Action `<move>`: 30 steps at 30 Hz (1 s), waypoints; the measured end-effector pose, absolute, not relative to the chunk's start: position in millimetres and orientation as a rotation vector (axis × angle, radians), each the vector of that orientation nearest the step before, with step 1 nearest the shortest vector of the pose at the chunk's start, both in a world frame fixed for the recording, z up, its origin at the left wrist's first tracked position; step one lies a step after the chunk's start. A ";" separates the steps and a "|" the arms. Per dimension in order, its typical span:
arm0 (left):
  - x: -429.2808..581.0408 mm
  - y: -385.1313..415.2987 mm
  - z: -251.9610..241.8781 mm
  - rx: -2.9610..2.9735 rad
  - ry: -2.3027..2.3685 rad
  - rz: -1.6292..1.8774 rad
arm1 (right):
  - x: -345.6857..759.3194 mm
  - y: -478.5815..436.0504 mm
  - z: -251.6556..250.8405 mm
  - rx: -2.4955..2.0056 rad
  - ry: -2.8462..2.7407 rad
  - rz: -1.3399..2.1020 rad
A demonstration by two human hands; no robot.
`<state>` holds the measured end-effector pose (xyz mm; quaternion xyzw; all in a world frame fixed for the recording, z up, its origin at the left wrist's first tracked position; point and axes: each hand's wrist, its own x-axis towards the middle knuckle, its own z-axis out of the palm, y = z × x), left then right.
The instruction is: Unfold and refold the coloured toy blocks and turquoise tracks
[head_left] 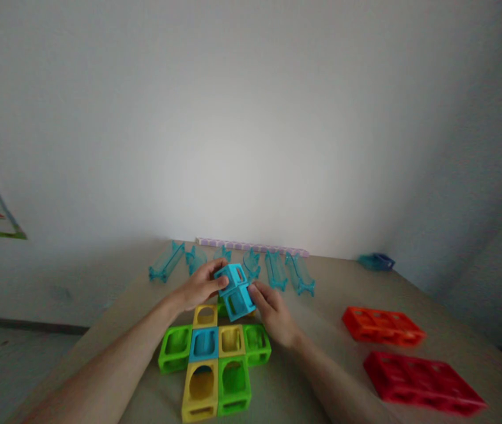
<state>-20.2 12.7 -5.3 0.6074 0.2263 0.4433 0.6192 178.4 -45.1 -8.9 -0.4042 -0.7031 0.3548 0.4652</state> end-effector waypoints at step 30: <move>-24.9 14.8 1.0 1.511 0.571 1.052 | 183.5 -57.6 -0.9 -1.050 -1.850 0.495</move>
